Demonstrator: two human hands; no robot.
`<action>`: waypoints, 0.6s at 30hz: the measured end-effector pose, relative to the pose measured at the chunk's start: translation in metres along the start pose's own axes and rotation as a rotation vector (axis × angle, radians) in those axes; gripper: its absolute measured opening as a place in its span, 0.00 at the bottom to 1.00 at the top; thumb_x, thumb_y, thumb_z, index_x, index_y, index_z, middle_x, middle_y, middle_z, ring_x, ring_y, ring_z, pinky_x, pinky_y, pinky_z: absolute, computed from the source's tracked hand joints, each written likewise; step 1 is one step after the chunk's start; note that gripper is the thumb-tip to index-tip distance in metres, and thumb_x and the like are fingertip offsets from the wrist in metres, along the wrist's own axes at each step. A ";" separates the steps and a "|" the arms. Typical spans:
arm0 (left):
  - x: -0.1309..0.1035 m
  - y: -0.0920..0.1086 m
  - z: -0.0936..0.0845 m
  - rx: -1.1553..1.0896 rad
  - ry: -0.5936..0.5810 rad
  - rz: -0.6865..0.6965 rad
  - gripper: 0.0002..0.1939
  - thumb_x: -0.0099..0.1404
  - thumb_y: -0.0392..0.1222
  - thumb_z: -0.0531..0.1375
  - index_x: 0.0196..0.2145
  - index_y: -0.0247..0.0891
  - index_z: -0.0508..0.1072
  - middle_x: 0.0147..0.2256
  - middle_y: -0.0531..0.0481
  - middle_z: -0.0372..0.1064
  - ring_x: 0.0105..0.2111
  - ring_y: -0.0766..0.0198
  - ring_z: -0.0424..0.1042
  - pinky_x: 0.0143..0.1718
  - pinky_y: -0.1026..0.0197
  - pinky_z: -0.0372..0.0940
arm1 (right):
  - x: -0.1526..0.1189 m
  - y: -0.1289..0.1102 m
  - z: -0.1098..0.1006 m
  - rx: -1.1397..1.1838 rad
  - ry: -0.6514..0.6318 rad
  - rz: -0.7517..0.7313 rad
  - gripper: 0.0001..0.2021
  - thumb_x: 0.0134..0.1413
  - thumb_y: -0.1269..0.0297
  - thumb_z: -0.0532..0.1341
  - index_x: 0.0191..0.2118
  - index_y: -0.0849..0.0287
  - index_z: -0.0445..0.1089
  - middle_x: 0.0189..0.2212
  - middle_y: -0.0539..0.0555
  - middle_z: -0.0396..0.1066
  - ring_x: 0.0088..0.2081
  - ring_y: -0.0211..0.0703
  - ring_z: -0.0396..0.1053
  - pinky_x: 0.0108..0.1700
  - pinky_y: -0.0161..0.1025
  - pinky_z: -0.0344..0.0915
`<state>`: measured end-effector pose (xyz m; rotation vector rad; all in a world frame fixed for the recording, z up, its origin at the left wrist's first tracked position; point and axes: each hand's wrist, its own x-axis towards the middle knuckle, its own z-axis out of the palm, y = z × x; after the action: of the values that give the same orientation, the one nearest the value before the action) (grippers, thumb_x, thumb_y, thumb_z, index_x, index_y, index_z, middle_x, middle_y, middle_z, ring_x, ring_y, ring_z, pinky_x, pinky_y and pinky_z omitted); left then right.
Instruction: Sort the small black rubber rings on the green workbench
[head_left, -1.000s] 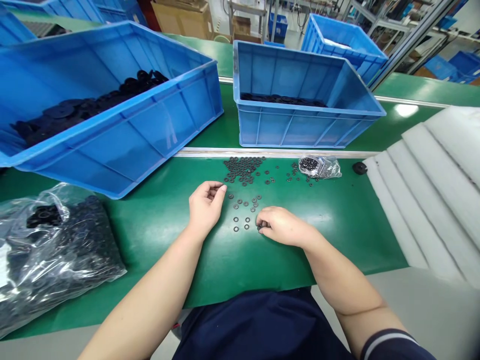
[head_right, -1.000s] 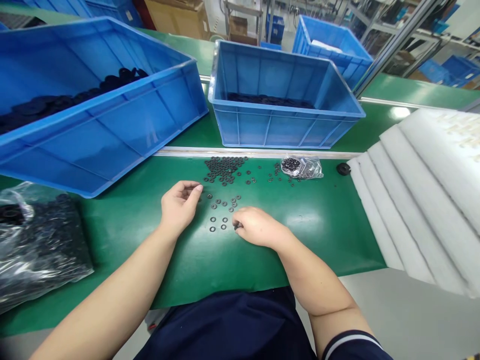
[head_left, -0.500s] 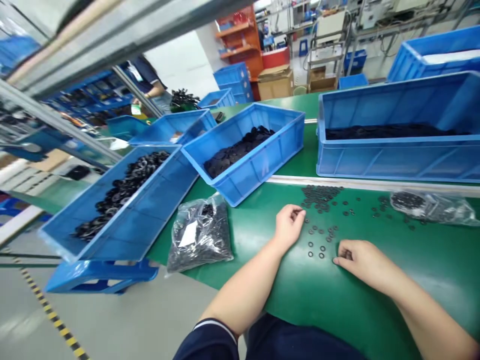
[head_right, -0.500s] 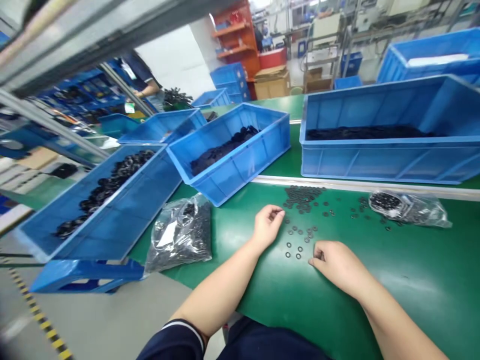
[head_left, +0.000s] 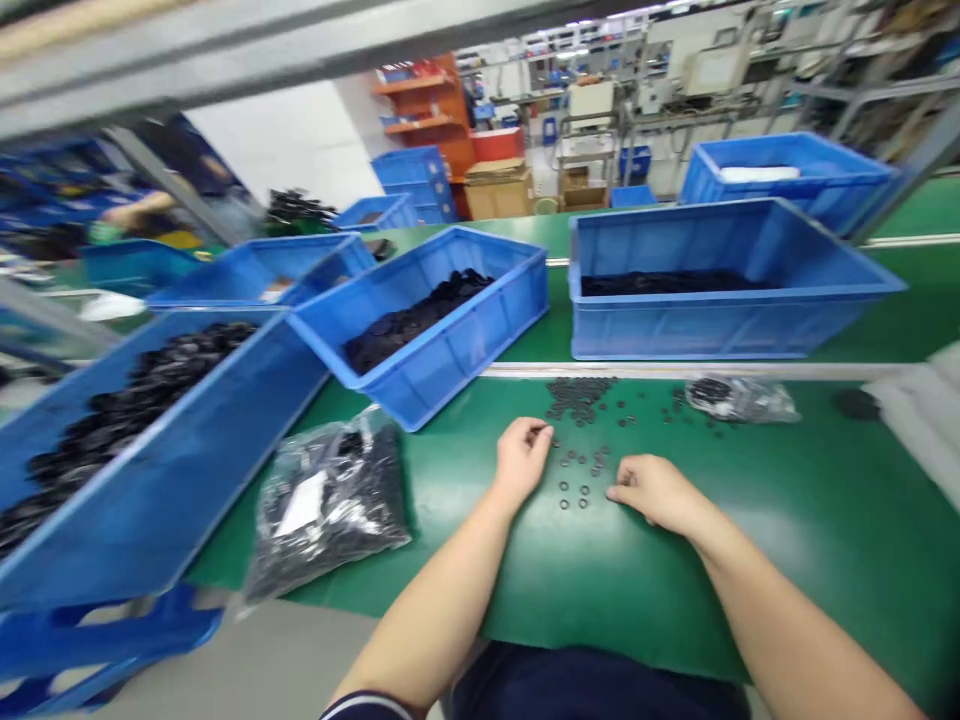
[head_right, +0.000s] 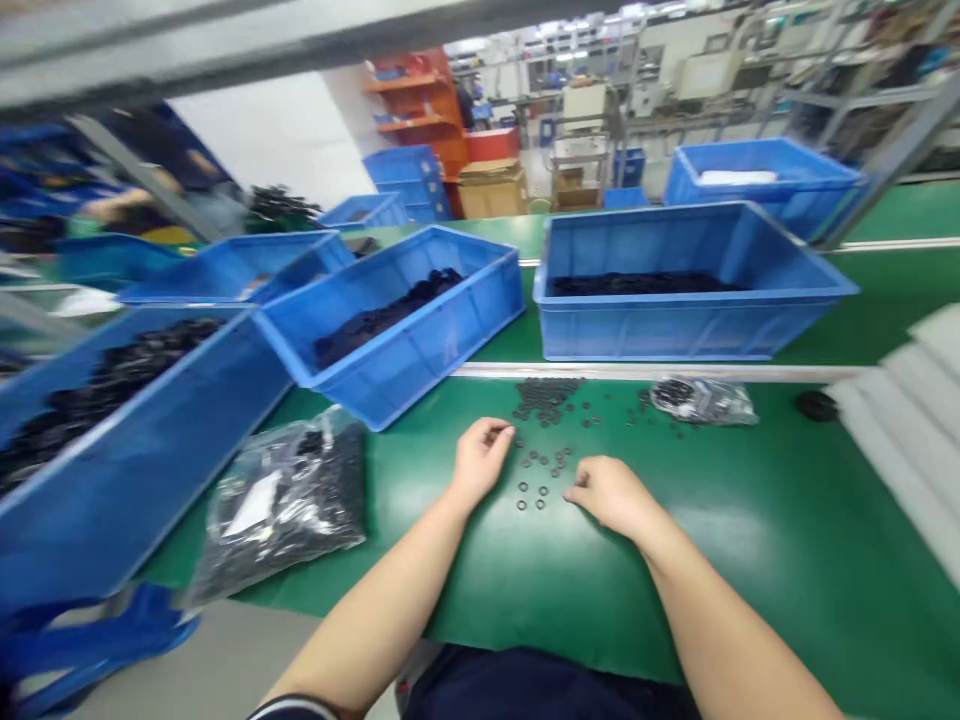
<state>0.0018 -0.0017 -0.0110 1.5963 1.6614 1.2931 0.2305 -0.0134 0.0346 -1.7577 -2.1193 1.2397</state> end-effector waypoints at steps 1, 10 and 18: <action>0.000 0.000 -0.001 0.011 -0.005 -0.002 0.09 0.64 0.46 0.59 0.33 0.39 0.75 0.31 0.48 0.73 0.30 0.63 0.70 0.36 0.58 0.66 | 0.001 0.002 0.000 -0.002 0.053 -0.013 0.07 0.53 0.64 0.63 0.26 0.57 0.68 0.20 0.47 0.70 0.17 0.35 0.64 0.25 0.34 0.56; 0.006 -0.001 -0.002 0.051 -0.028 -0.059 0.15 0.61 0.53 0.60 0.34 0.38 0.76 0.29 0.50 0.73 0.26 0.64 0.69 0.34 0.60 0.66 | 0.022 0.045 -0.027 -0.053 0.651 -0.012 0.10 0.60 0.64 0.60 0.45 0.60 0.74 0.35 0.55 0.75 0.36 0.43 0.71 0.42 0.38 0.64; 0.007 0.002 -0.004 0.066 -0.044 -0.032 0.15 0.60 0.54 0.60 0.33 0.40 0.76 0.29 0.49 0.74 0.26 0.63 0.69 0.33 0.58 0.66 | 0.033 0.056 -0.044 -0.267 0.667 0.144 0.15 0.62 0.60 0.61 0.51 0.58 0.72 0.45 0.60 0.72 0.41 0.47 0.71 0.44 0.41 0.65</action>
<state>-0.0020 0.0033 -0.0054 1.6177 1.7118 1.1905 0.2872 0.0362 0.0147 -2.0712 -1.8267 0.2994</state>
